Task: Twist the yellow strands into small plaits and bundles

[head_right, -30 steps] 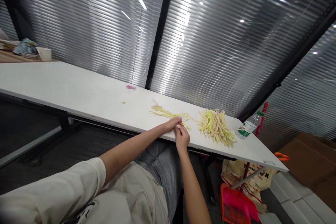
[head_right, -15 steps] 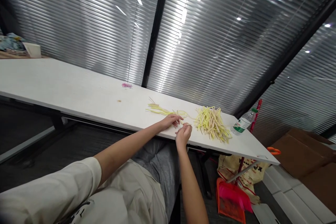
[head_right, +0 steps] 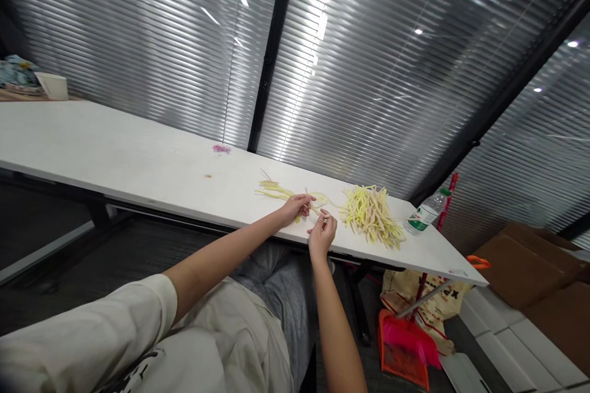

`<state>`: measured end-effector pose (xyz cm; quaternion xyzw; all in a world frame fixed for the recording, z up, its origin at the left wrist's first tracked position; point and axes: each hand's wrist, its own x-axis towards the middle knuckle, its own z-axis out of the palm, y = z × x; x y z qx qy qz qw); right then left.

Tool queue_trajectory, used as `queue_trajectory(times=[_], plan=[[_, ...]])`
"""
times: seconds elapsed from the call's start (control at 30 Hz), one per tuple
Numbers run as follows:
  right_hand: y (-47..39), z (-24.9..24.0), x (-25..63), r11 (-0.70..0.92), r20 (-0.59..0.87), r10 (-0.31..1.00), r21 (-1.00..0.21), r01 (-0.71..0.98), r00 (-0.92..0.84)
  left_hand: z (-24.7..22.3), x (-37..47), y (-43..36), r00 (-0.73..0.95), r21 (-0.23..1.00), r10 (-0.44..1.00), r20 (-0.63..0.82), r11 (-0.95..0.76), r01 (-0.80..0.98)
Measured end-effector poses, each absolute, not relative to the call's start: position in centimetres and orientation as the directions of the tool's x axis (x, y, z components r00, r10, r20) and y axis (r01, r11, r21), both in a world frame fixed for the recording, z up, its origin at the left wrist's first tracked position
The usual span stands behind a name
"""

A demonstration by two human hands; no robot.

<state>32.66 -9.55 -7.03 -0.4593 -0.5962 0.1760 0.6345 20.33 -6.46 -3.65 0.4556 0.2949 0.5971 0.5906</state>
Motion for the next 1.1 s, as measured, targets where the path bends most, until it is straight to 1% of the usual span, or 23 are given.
queue_trajectory(times=[0.17, 0.4, 0.53, 0.63, 0.77, 0.93, 1.1], plan=[[-9.7, -7.0, 32.2, 0.508, 0.563, 0.790, -0.823, 0.254, 0.244, -3.2, 20.4, -6.8, 0.062, 0.885, 0.986, 0.157, -0.113, -0.451], [-9.8, -7.1, 31.9, 0.492, 0.520, 0.825, -0.853, 0.173, 0.220, -3.2, 20.6, -6.9, -0.006, 0.888, 0.988, 0.154, -0.141, -0.437], [-10.0, -7.1, 32.0, 0.491, 0.516, 0.831, -0.856, 0.161, 0.207, -3.6, 20.6, -6.5, -0.011, 0.880, 0.988, 0.151, -0.140, -0.454], [-9.9, -7.1, 32.0, 0.485, 0.499, 0.840, -0.867, 0.115, 0.213, -3.9, 20.6, -6.3, 0.002, 0.877, 0.987, 0.164, -0.144, -0.459], [-9.6, -7.3, 32.1, 0.470, 0.471, 0.845, -0.880, 0.067, 0.253, -3.9, 20.6, -6.3, 0.012, 0.884, 0.984, 0.176, -0.153, -0.443], [-9.1, -7.5, 32.2, 0.444, 0.420, 0.849, -0.896, -0.001, 0.320, -3.7, 20.6, -6.4, 0.020, 0.870, 0.986, 0.165, -0.136, -0.474], [-9.0, -7.2, 32.2, 0.462, 0.415, 0.830, -0.886, -0.042, 0.373, -3.4, 20.6, -6.6, 0.017, 0.875, 0.991, 0.136, -0.112, -0.471]])
